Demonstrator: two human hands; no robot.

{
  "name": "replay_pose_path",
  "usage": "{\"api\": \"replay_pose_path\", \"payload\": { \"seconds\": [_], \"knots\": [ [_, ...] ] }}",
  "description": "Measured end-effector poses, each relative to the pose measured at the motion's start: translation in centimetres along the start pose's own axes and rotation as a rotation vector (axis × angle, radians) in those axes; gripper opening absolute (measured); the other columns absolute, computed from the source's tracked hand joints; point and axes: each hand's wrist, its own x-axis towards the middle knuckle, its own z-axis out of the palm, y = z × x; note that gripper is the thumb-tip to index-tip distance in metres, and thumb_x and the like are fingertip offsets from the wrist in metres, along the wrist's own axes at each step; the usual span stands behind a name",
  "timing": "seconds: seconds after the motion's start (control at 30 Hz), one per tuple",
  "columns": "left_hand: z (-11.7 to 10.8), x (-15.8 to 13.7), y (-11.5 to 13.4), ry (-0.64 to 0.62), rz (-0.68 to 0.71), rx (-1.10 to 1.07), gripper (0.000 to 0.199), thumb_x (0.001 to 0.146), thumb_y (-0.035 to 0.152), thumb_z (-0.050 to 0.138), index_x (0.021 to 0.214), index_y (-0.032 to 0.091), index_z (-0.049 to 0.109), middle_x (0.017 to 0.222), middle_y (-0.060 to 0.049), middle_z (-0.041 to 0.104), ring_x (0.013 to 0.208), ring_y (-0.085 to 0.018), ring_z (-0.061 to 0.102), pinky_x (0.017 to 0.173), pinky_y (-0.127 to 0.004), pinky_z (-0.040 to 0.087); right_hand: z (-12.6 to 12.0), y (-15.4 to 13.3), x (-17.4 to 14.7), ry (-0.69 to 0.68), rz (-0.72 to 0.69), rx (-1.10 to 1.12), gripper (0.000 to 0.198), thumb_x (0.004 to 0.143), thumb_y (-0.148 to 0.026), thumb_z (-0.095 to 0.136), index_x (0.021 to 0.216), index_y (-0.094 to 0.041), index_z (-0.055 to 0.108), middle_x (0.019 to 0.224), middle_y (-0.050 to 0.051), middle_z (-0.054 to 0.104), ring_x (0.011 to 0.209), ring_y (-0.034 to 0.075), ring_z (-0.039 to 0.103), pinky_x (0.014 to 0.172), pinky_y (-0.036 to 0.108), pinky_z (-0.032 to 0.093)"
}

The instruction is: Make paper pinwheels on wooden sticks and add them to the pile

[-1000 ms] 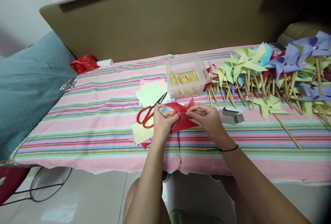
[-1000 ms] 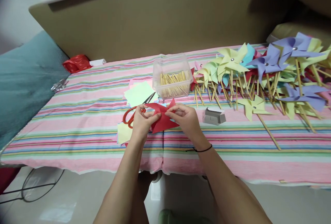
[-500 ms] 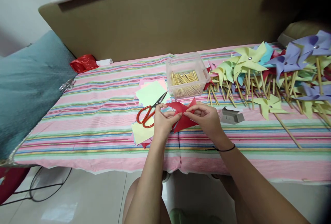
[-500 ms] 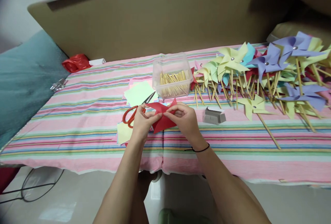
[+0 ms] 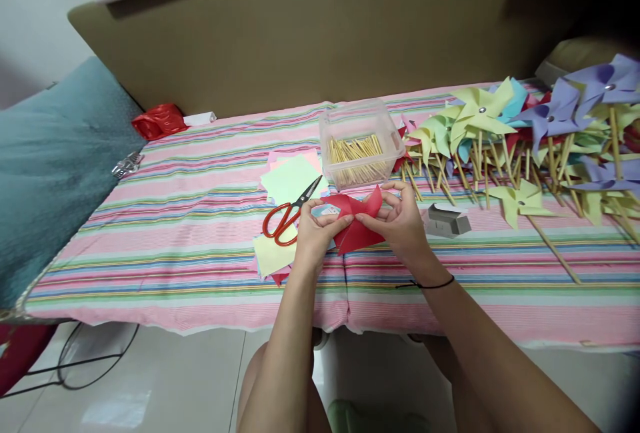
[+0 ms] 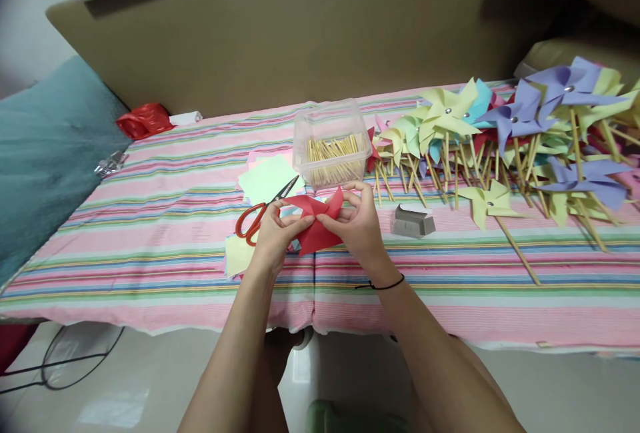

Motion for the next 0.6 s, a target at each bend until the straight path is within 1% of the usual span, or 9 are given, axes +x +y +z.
{"api": "replay_pose_path", "payload": {
  "seconds": [0.23,0.37,0.47,0.53,0.6],
  "knots": [
    [-0.09,0.09,-0.17,-0.003,0.001,0.042,0.066,0.054,0.023,0.083,0.103,0.02,0.039,0.066,-0.001,0.069,0.054,-0.017,0.065,0.056,-0.027,0.05,-0.19,0.09,0.08,0.003,0.038,-0.017,0.064,0.054,-0.028,0.084,0.098,-0.028,0.039,0.091,-0.002,0.062,0.064,0.015,0.067,0.057,0.027,0.057],
    [0.01,0.13,-0.21,0.057,0.044,0.058,0.064,0.054,0.022,0.081,0.101,0.021,0.038,0.063,0.002,0.067,0.051,-0.016,0.064,0.055,-0.026,0.049,-0.02,0.03,0.03,-0.019,0.089,-0.002,0.063,0.057,-0.03,0.083,0.099,-0.028,0.037,0.092,-0.001,0.065,0.067,0.016,0.068,0.061,0.029,0.057],
    [0.06,0.24,-0.28,0.126,0.074,0.035,0.065,0.052,0.022,0.081,0.099,0.021,0.037,0.06,0.004,0.066,0.05,-0.014,0.063,0.056,-0.026,0.049,0.12,0.03,-0.01,-0.061,0.153,0.012,0.064,0.058,-0.033,0.082,0.102,-0.028,0.035,0.087,0.0,0.069,0.072,0.018,0.069,0.066,0.032,0.057],
    [0.06,0.28,-0.32,0.137,0.077,0.028,0.065,0.051,0.022,0.081,0.099,0.021,0.036,0.06,0.003,0.066,0.049,-0.013,0.062,0.056,-0.025,0.048,0.19,0.0,-0.07,-0.073,0.191,-0.002,0.067,0.058,-0.035,0.082,0.105,-0.027,0.036,0.081,0.0,0.071,0.075,0.021,0.07,0.069,0.035,0.057],
    [0.02,0.26,-0.35,0.124,0.077,0.031,0.065,0.052,0.022,0.081,0.099,0.021,0.035,0.06,0.003,0.067,0.049,-0.013,0.062,0.057,-0.025,0.048,0.22,-0.03,-0.12,-0.052,0.206,-0.022,0.068,0.058,-0.036,0.082,0.108,-0.026,0.036,0.077,0.0,0.071,0.073,0.022,0.07,0.069,0.037,0.057]
  ]
}}
